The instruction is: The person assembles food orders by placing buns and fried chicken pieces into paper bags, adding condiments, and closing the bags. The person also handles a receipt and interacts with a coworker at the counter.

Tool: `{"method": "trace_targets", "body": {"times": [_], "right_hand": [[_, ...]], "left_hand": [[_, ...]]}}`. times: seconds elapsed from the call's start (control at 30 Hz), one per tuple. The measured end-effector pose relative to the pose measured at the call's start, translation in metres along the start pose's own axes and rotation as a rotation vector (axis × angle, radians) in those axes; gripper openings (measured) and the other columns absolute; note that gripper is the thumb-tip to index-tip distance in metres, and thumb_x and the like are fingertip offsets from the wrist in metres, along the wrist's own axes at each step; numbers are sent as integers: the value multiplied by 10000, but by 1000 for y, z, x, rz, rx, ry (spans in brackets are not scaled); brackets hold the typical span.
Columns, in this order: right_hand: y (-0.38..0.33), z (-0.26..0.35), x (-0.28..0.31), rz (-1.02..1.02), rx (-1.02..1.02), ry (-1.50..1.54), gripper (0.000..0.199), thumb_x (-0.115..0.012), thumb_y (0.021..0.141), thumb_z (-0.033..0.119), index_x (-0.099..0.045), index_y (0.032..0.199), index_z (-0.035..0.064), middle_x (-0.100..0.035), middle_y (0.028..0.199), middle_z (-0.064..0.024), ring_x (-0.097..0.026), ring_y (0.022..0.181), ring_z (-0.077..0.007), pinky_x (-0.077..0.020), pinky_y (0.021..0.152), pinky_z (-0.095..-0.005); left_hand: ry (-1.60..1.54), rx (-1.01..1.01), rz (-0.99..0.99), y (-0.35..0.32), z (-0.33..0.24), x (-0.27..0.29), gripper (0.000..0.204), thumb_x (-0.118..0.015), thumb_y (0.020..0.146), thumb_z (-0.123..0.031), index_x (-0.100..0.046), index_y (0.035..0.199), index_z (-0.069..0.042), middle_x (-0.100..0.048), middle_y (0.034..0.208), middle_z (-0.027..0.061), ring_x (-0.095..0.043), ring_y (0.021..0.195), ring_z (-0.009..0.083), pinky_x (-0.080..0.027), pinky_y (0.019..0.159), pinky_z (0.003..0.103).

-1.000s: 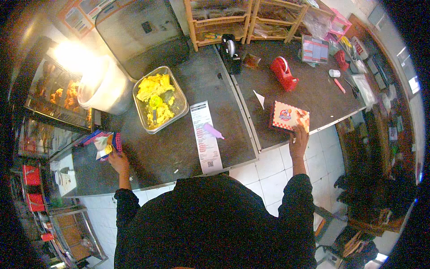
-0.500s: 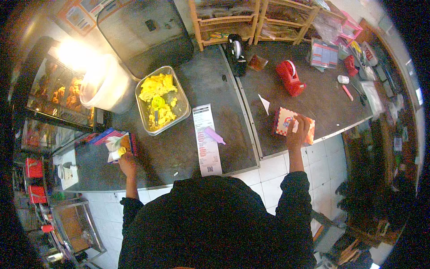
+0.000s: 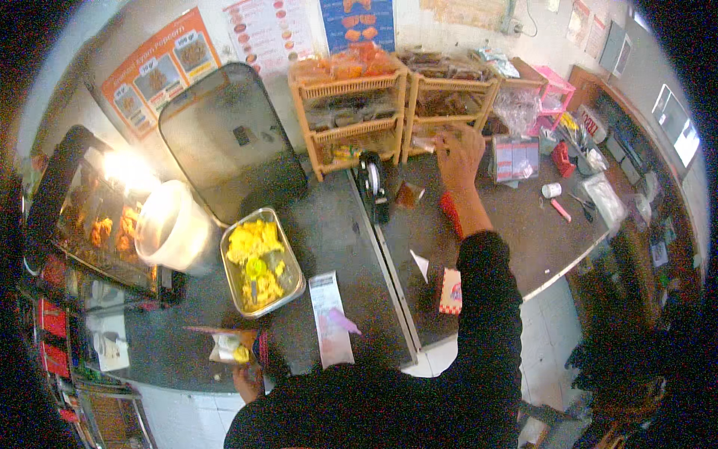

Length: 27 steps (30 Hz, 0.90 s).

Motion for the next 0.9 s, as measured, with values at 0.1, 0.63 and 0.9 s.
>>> {"method": "trace_targets", "body": {"times": [0.1,0.63,0.9], "right_hand": [[56,-47,-50,62,-25,-199,180,-630,725,229,-647,869,123,-533,1047,-51,-456,1020,-259,-315,896,-429],[149,-100,-176,269,-124,-584,177,-540,799,275,-654,895,182,-518,1095,-14,-448,1087,-229,-312,898,-544],[178,36,-40,311,20,30,197,-644,737,250,-661,793,61,-579,965,-121,-556,906,-280,-428,813,-371]], "left_hand": [[19,-59,-136,0,5,0,223,-654,724,-66,-609,937,-14,-535,978,175,-509,936,340,-400,835,388],[78,21,-323,-2,-17,33,223,-649,765,-102,-649,986,-81,-562,1031,153,-516,989,299,-408,874,407],[61,49,-411,-20,38,26,142,-593,765,-45,-612,906,-39,-527,963,149,-482,944,312,-379,857,405]]}}
Point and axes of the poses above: each hand's wrist, its own y-axis towards the middle knuckle, its own x-axis out of the back of the hand, z = x × y, the point moved 3 cm from there along y, towards the middle knuckle
